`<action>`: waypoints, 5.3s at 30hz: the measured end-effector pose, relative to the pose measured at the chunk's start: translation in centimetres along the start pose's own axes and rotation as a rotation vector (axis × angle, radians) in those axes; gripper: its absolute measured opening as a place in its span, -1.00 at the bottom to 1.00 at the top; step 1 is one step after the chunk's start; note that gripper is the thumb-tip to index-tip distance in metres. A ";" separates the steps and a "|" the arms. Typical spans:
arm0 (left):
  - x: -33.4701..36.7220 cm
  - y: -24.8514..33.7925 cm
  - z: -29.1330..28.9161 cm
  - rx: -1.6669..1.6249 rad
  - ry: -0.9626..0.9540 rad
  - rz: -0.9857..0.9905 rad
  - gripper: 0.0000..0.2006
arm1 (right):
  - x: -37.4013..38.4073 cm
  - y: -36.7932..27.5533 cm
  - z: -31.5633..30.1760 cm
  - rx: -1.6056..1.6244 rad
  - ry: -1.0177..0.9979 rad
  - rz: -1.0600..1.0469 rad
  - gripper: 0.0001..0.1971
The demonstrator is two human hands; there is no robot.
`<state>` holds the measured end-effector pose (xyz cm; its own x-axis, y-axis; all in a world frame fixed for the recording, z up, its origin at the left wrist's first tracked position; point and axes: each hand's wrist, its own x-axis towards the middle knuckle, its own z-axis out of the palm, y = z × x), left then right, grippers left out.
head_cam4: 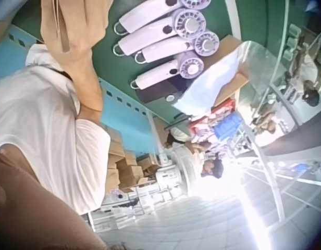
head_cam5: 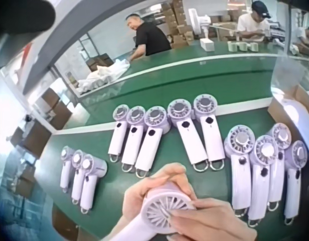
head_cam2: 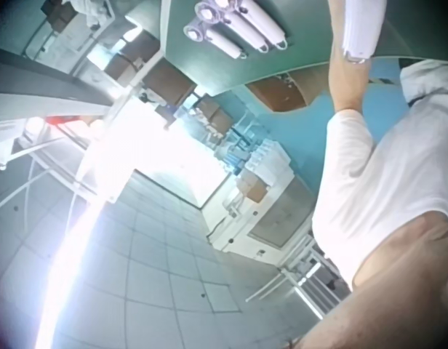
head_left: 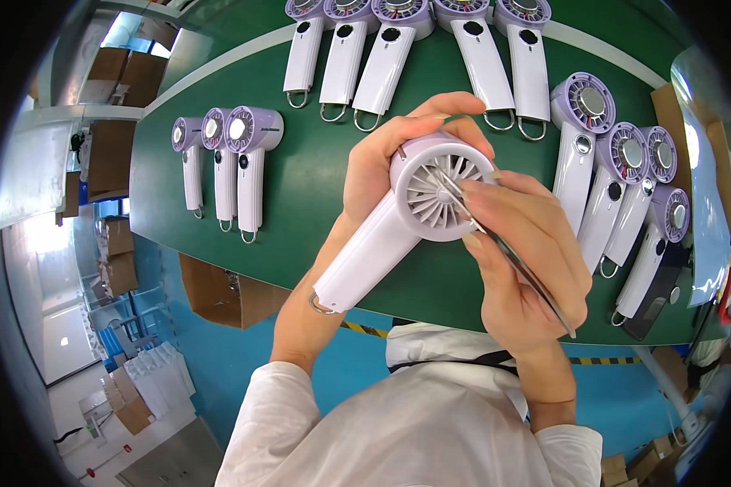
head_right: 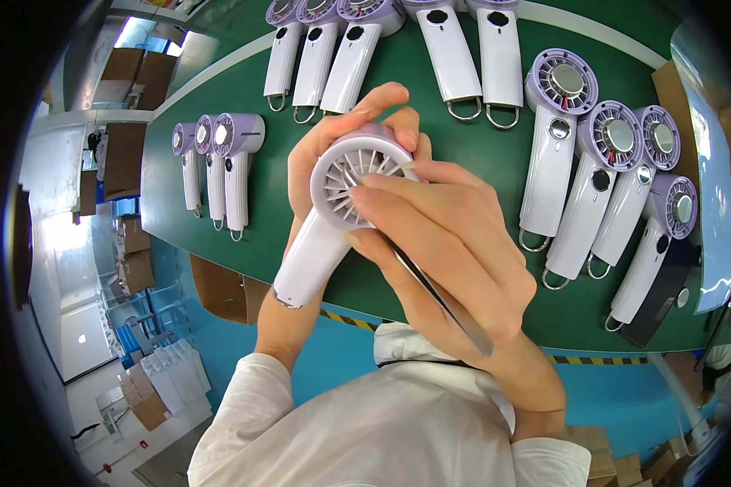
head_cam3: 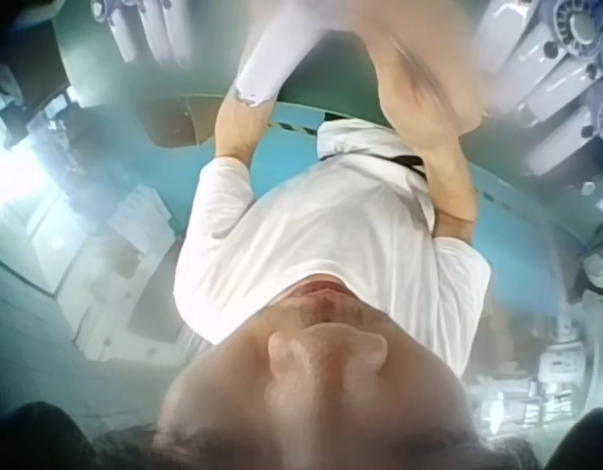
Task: Inspecting and testing handheld fans at an assembly line station, including adjusting internal components and checking LED displays.
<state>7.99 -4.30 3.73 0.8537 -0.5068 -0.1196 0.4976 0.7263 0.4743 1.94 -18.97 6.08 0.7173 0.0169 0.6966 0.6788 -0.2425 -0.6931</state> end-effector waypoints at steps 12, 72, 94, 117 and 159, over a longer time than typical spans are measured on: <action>0.0 0.2 0.2 0.034 0.043 0.018 -0.59 | 0.6 0.1 0.3 -0.085 -0.018 -0.052 -0.79; -0.2 -0.5 0.0 -0.029 -0.032 0.246 -0.62 | -0.2 -0.9 1.6 -0.007 0.215 0.226 -0.81; 0.0 -0.8 -0.4 -0.038 -0.048 0.165 -0.65 | 1.0 0.0 -0.6 0.053 0.004 0.156 -0.92; -0.1 -0.8 0.4 0.004 0.039 0.092 -0.63 | 0.2 0.5 0.1 -0.088 0.062 -0.059 -0.88; -0.2 -1.0 1.0 0.112 0.104 0.081 -0.65 | 0.5 -0.5 -0.1 -0.235 -0.050 -0.102 -0.89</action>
<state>7.12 -5.39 4.13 0.9046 -0.3936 -0.1637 0.4111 0.7039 0.5792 1.99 -18.91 6.80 0.6578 0.0993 0.7466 0.6971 -0.4557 -0.5535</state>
